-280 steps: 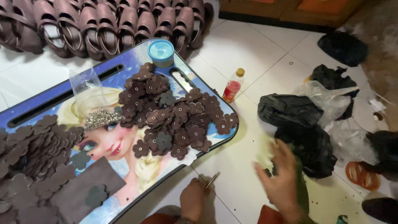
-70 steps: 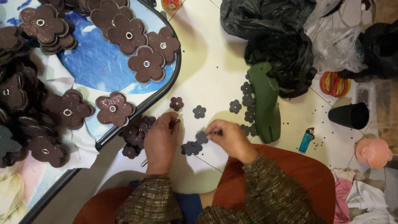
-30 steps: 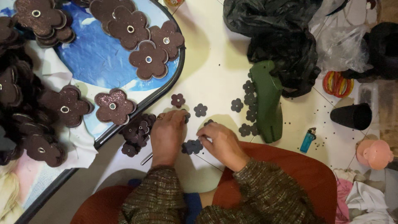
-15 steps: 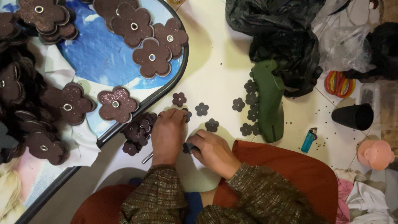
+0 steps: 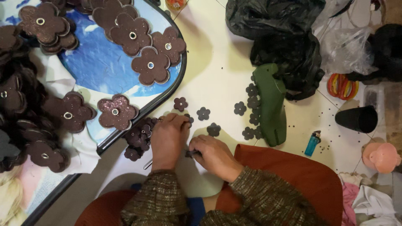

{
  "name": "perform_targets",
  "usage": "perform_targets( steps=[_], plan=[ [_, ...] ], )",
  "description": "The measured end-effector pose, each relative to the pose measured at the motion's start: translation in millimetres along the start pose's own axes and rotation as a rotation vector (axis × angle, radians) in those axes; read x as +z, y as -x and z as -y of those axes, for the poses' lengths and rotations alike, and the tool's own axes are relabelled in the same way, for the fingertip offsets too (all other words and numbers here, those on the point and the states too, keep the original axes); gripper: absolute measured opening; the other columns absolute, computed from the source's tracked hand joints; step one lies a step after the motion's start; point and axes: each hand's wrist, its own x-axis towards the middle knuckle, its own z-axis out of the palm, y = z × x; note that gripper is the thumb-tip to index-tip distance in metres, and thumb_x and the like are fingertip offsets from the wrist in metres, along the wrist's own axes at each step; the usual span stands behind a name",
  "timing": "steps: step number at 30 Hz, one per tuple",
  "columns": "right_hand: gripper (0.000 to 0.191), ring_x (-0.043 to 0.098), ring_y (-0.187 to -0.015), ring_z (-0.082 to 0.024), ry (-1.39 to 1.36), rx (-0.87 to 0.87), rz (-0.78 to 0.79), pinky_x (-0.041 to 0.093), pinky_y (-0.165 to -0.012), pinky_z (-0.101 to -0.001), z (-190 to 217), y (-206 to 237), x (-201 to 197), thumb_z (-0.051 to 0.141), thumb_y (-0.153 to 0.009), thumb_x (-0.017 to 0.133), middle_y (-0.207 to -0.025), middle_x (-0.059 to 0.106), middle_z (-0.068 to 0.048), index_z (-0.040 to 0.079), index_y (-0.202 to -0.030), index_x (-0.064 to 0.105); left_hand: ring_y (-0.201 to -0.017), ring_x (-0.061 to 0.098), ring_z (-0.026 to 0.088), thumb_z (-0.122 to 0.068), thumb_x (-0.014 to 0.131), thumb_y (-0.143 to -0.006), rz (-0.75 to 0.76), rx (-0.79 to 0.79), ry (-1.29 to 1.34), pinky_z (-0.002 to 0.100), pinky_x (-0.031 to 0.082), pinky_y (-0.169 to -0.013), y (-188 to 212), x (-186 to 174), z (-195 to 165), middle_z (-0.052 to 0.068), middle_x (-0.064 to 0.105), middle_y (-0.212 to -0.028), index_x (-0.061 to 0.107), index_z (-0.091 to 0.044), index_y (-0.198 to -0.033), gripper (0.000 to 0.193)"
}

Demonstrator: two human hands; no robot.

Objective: The person sits on the floor and uses a green shoe last and a metal punch tool to attach dark flower-shaped cutouts to the last. They repeatedly pick up cutouts, position them on the last, and press them into place with the punch, then place the finished pieces onto a nearby tray.

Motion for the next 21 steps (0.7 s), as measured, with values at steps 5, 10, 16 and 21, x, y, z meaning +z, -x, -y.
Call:
perform_targets(
  steps=[5, 10, 16, 21],
  plan=[
    [0.017, 0.071, -0.084, -0.013, -0.284, 0.33, 0.01, 0.058, -0.077, -0.0286, -28.2, -10.7, -12.5, 0.01, -0.082, 0.078, -0.093, 0.074, -0.002, 0.009, -0.097, 0.071, -0.089, 0.068, 0.034, -0.012, 0.074, -0.09, -0.129, 0.068, 0.0, 0.044, 0.054, -0.078, -14.8, -0.3, 2.4, 0.012, 0.07, -0.101, 0.072, -0.006, -0.101, 0.013],
    [0.02, 0.07, -0.083, -0.012, -0.35, 0.435, -0.141, 0.056, -0.076, -0.0308, -38.8, -20.0, -19.5, 0.01, -0.082, 0.08, -0.092, 0.077, -0.005, 0.006, -0.1, 0.073, -0.09, 0.068, 0.033, -0.013, 0.074, -0.088, -0.112, 0.208, -0.068, 0.045, 0.053, -0.078, -29.1, 2.3, 7.6, 0.011, 0.071, -0.107, 0.071, -0.005, -0.105, 0.019],
    [0.021, 0.069, -0.083, -0.022, -0.033, 0.247, -0.212, 0.056, -0.073, -0.0344, -17.4, -18.3, -16.6, 0.007, -0.081, 0.078, -0.093, 0.071, -0.008, 0.005, -0.101, 0.073, -0.092, 0.068, 0.03, -0.012, 0.071, -0.09, -0.041, 0.234, -0.263, 0.045, 0.052, -0.078, -27.5, 3.7, 7.8, 0.009, 0.07, -0.104, 0.068, -0.005, -0.106, 0.018],
    [0.01, 0.068, -0.083, -0.031, 0.079, 0.025, -0.289, 0.056, -0.072, -0.0391, -5.4, -17.8, -12.3, 0.007, -0.084, 0.076, -0.093, 0.067, -0.009, 0.006, -0.093, 0.072, -0.097, 0.068, 0.03, -0.007, 0.068, -0.086, -0.102, 0.291, -0.307, 0.042, 0.053, -0.081, -23.8, 6.3, 8.8, 0.01, 0.071, -0.112, 0.063, -0.006, -0.099, 0.014]
  ],
)
